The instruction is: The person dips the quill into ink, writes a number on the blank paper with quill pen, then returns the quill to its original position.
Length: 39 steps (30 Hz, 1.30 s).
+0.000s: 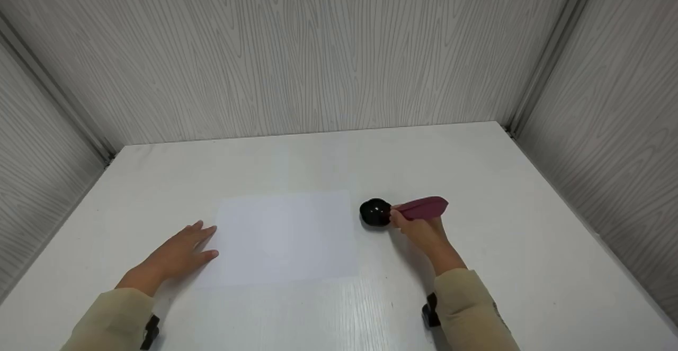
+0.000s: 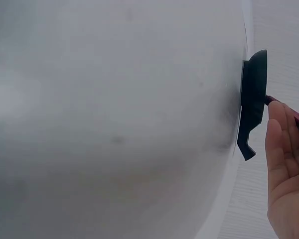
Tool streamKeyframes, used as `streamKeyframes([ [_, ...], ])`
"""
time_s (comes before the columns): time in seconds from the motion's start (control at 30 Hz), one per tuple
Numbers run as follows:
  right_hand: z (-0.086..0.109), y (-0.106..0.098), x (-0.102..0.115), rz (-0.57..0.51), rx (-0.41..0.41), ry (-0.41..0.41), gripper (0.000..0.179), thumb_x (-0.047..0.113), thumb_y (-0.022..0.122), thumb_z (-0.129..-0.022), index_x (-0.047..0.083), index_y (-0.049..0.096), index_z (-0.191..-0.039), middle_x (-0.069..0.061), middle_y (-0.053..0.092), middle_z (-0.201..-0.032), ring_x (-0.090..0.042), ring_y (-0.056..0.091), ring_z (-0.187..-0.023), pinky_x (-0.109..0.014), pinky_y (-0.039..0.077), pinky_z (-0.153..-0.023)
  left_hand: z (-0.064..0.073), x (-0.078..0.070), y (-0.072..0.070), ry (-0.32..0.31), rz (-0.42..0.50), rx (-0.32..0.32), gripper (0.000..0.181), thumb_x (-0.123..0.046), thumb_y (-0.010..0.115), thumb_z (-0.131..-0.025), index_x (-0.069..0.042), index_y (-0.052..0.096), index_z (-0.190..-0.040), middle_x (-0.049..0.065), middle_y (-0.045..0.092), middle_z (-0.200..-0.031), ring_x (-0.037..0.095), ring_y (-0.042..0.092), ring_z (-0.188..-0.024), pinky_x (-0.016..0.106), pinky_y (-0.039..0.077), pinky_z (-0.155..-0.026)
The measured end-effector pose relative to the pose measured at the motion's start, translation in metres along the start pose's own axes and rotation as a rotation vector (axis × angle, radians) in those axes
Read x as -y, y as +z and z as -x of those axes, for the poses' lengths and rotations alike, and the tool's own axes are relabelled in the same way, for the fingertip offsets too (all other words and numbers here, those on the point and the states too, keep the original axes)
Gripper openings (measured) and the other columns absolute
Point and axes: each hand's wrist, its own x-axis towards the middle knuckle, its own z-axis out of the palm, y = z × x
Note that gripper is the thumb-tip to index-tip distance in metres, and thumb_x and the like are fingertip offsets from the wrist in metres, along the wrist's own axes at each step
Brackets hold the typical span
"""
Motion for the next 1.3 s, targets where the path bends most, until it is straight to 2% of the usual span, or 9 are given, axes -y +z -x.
streamKeyframes([
  [0.2,0.001,0.000,0.004,0.056,-0.009,0.030,0.050,0.041,0.060,-0.093,-0.002,0.066,-0.116,-0.005,0.072,-0.091,-0.020,0.069,-0.089,-0.029,0.053,-0.080,0.000,0.002,0.001,0.000,0.000,-0.002,0.064,-0.033,0.059,-0.095,-0.010,0.034,-0.149,0.021,0.018,-0.155,0.041,0.010,-0.141,0.064,0.015,-0.107],
  [0.3,0.000,0.000,0.007,0.052,-0.023,0.045,0.051,0.044,0.061,-0.092,-0.001,0.067,-0.115,-0.004,0.073,-0.090,-0.020,0.069,-0.090,-0.028,0.052,-0.081,-0.001,0.003,0.002,-0.004,-0.001,0.001,0.064,-0.034,0.059,-0.095,-0.010,0.034,-0.149,0.021,0.018,-0.155,0.041,0.010,-0.141,0.065,0.016,-0.106],
  [0.43,-0.003,0.001,0.013,-0.032,-0.052,0.048,0.050,0.041,0.063,-0.092,-0.003,0.066,-0.116,-0.007,0.073,-0.091,-0.016,0.069,-0.088,-0.026,0.053,-0.080,-0.001,0.004,0.002,0.002,-0.003,0.008,0.065,-0.035,0.059,-0.094,-0.010,0.034,-0.149,0.021,0.017,-0.155,0.041,0.010,-0.141,0.064,0.016,-0.106],
  [0.67,-0.009,0.005,0.026,-0.112,-0.094,0.070,0.049,0.035,0.066,-0.091,-0.008,0.064,-0.114,-0.005,0.073,-0.086,-0.010,0.070,-0.080,-0.025,0.054,-0.077,-0.002,0.005,0.003,0.006,-0.006,0.011,0.065,-0.035,0.058,-0.095,-0.011,0.033,-0.149,0.020,0.017,-0.155,0.040,0.010,-0.141,0.062,0.015,-0.108],
  [0.77,-0.013,0.010,0.032,-0.159,-0.108,0.049,0.046,0.030,0.067,-0.090,-0.009,0.064,-0.113,-0.009,0.073,-0.087,-0.009,0.069,-0.078,-0.028,0.055,-0.077,-0.002,0.005,0.003,0.004,-0.006,0.006,0.064,-0.035,0.058,-0.095,-0.011,0.033,-0.149,0.020,0.017,-0.155,0.040,0.010,-0.141,0.062,0.015,-0.108],
  [1.0,-0.021,0.027,0.043,-0.140,-0.135,0.008,0.039,0.028,0.067,-0.091,-0.006,0.066,-0.108,-0.006,0.072,-0.084,-0.009,0.068,-0.075,-0.025,0.055,-0.072,-0.002,0.006,0.003,0.003,-0.006,-0.001,0.064,-0.035,0.058,-0.095,-0.011,0.034,-0.149,0.020,0.017,-0.155,0.040,0.010,-0.141,0.063,0.015,-0.107],
  [1.1,-0.025,0.035,0.047,-0.167,-0.139,0.022,0.037,0.027,0.066,-0.091,-0.007,0.066,-0.107,-0.008,0.072,-0.084,-0.011,0.068,-0.075,-0.027,0.055,-0.073,-0.004,0.006,0.005,0.005,-0.010,-0.006,0.064,-0.034,0.059,-0.094,-0.011,0.034,-0.149,0.020,0.018,-0.155,0.041,0.011,-0.141,0.063,0.016,-0.107],
  [1.3,-0.031,0.048,0.052,-0.151,-0.122,0.052,0.034,0.028,0.064,-0.092,-0.003,0.066,-0.106,-0.011,0.072,-0.089,-0.012,0.067,-0.077,-0.023,0.054,-0.072,-0.005,0.006,0.006,0.013,-0.019,-0.009,0.065,-0.035,0.059,-0.094,-0.011,0.033,-0.149,0.020,0.018,-0.155,0.040,0.011,-0.141,0.061,0.016,-0.108],
])
